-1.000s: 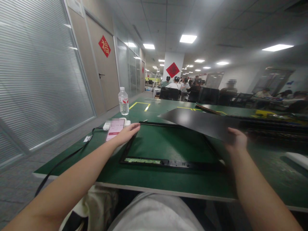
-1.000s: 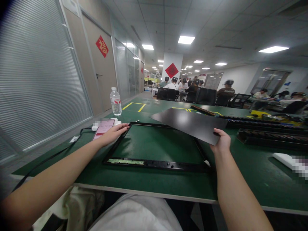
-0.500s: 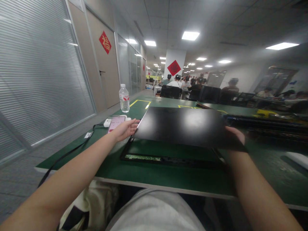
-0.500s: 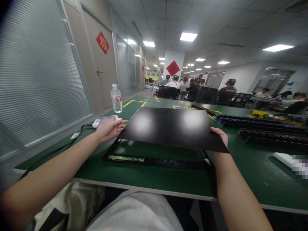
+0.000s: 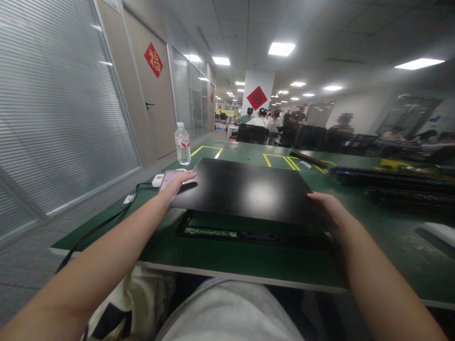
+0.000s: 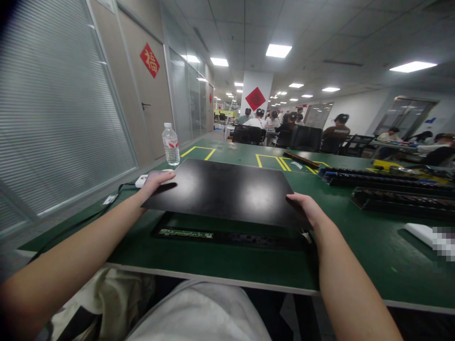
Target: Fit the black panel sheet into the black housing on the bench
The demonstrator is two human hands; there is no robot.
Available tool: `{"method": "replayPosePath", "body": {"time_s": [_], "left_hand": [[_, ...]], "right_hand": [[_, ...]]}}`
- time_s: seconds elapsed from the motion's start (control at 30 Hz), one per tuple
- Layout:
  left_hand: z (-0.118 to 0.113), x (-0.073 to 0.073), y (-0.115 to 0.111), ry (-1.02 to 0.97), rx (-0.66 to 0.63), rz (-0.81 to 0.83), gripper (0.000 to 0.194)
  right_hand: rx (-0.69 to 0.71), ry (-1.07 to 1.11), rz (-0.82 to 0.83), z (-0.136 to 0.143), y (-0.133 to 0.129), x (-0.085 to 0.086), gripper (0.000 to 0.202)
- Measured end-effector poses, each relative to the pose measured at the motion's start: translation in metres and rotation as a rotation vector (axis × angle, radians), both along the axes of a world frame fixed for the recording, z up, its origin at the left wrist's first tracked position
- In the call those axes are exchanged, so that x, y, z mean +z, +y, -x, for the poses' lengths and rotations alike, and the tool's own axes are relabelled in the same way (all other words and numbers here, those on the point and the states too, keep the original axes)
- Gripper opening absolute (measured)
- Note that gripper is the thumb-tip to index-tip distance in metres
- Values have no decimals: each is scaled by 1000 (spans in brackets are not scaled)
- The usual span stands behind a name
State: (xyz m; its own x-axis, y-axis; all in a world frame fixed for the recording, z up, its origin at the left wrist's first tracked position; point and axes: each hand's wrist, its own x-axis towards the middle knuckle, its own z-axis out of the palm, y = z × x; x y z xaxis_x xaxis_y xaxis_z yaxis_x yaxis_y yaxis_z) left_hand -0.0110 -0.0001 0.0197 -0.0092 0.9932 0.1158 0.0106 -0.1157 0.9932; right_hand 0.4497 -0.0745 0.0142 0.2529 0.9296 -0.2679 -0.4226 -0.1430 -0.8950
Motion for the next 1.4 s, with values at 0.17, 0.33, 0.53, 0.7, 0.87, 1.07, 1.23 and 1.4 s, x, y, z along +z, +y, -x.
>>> {"method": "replayPosePath", "body": {"time_s": [0.17, 0.33, 0.53, 0.7, 0.87, 1.07, 1.23, 1.4], "left_hand": [[-2, 7, -9, -124, -115, 10, 45], [-6, 12, -19, -244, -129, 96, 40], [-7, 15, -20, -372, -136, 77, 44], [-11, 13, -18, -287, -21, 43, 39], [-13, 4, -16, -164, -7, 28, 48], [-19, -6, -17, -97, 16, 79, 50], [-23, -4, -23, -70, -42, 95, 47], [-28, -4, -28, -47, -48, 129, 43]], "right_hand": [[182, -40, 170, 0, 2, 1, 23], [217, -69, 90, -14, 14, -8, 21], [196, -275, 63, -18, 16, -10, 35], [102, -401, 96, -15, 9, -3, 49], [1, -551, 126, -19, 10, -5, 41], [-73, -717, 188, -24, 16, -11, 39], [-111, -795, 178, -24, 17, -14, 38], [-163, -894, 177, -21, 13, -9, 28]]}}
